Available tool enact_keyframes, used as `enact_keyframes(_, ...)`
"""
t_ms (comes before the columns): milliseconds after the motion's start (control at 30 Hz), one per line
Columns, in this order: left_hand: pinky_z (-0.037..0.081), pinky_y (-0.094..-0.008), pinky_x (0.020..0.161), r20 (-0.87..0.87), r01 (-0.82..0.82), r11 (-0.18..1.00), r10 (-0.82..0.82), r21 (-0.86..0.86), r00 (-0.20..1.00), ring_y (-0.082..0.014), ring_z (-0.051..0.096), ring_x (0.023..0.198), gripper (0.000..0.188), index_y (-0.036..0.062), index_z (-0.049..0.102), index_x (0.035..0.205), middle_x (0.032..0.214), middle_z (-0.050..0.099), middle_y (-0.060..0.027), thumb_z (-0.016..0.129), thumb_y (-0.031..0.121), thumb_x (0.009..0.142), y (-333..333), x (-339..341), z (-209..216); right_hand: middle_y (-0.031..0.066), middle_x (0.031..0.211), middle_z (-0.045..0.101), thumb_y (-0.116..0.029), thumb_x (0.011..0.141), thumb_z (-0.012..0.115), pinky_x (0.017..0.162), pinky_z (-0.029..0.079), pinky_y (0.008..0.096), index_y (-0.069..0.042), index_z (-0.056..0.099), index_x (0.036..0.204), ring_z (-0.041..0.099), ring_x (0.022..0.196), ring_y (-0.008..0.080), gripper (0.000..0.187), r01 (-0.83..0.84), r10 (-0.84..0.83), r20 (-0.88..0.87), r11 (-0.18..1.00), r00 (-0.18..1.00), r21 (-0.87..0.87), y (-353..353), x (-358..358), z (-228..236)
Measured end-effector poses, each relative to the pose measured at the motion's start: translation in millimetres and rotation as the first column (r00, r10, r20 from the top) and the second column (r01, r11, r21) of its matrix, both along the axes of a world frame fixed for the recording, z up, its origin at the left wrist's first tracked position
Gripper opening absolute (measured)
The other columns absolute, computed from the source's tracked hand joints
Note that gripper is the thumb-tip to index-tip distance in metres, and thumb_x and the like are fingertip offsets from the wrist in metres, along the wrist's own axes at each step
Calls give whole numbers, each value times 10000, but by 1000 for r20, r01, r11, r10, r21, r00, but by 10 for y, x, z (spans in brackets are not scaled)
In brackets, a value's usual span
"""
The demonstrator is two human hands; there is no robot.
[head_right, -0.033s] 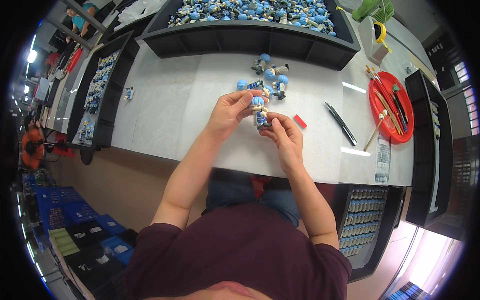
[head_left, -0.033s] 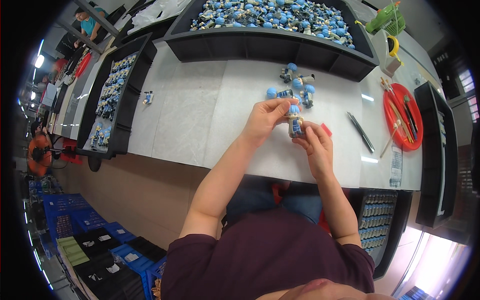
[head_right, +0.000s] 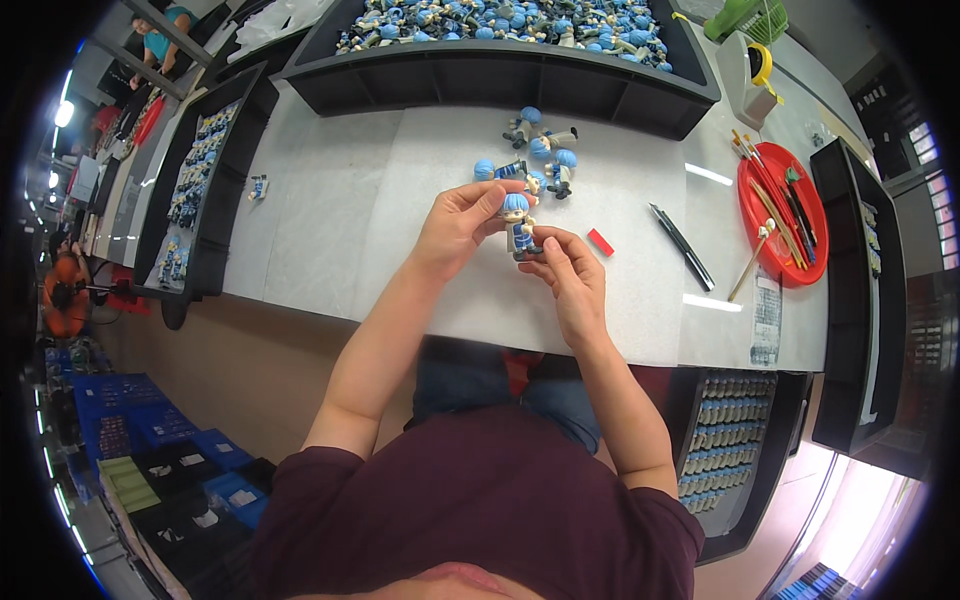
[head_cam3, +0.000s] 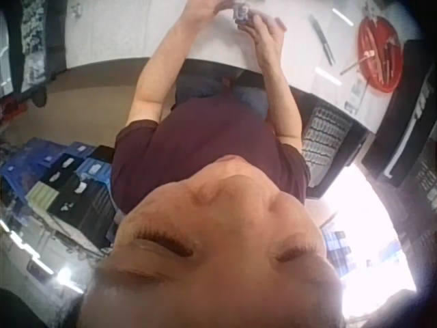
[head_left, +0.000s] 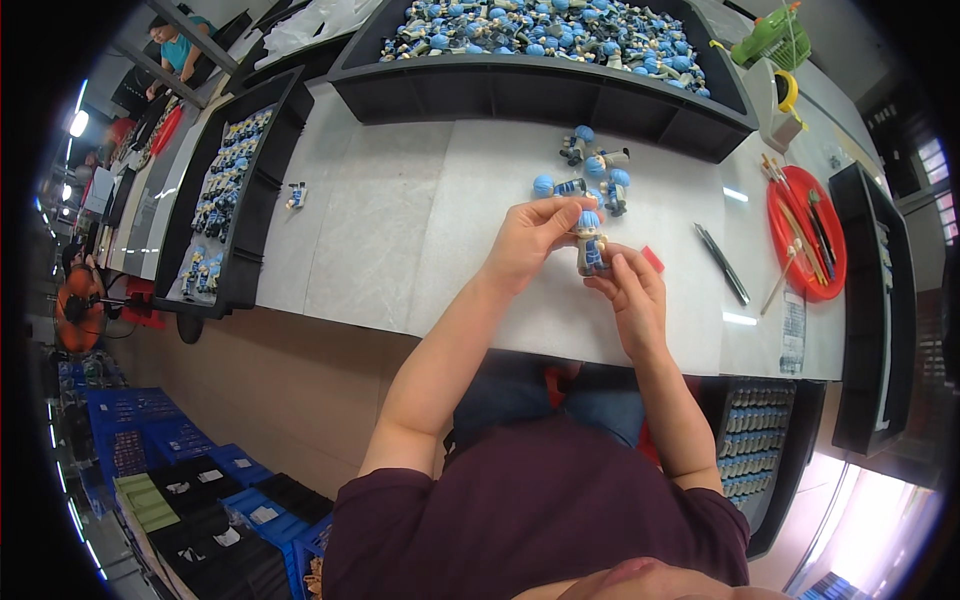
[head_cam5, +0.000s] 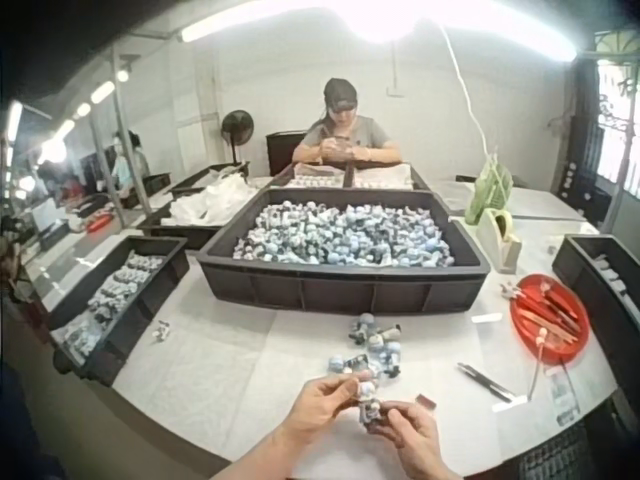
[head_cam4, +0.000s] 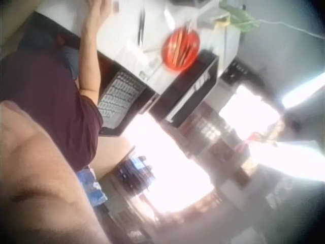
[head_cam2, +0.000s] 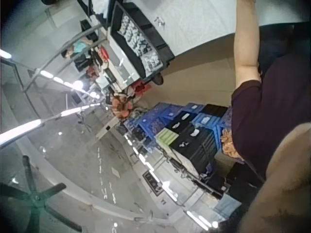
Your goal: The person assembles small blue and white figurines by hand, picking them from a large bin and placing them into a black tray. They use a small red tool to adjust parts of the figures and a craft knife to trim excess material. The process involves repetitive handling and placement of the figures into the tray.
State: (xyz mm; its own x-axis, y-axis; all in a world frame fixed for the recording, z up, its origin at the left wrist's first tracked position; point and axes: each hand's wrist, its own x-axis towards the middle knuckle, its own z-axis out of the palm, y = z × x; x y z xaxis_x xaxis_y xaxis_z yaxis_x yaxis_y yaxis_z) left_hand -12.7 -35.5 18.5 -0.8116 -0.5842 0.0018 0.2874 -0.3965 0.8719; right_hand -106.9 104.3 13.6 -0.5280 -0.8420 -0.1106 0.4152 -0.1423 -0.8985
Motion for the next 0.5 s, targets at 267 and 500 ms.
enact_keyframes(267, 495, -322, 849, -18, 47, 999, -48, -22, 999, -177, 618, 949, 276, -4, 606, 1106, 1035, 640, -134, 523, 185, 923, 48, 46, -12, 123, 1011, 602, -149, 931, 513, 801, 505, 310, 48, 543, 1096, 603, 896, 167, 258, 54, -58, -78, 997, 995, -46, 67, 76, -119)
enact_keyframes(500, 485, -335, 867, -5, 44, 999, -44, 13, 999, -187, 617, 952, 264, -2, 601, 1113, 1043, 635, -137, 539, 156, 910, 81, 13, -92, 126, 1019, 600, -153, 936, 501, 803, 505, 308, 49, 542, 1090, 607, 908, 177, 257, 67, -66, 14, 995, 998, -69, 91, 71, -180)
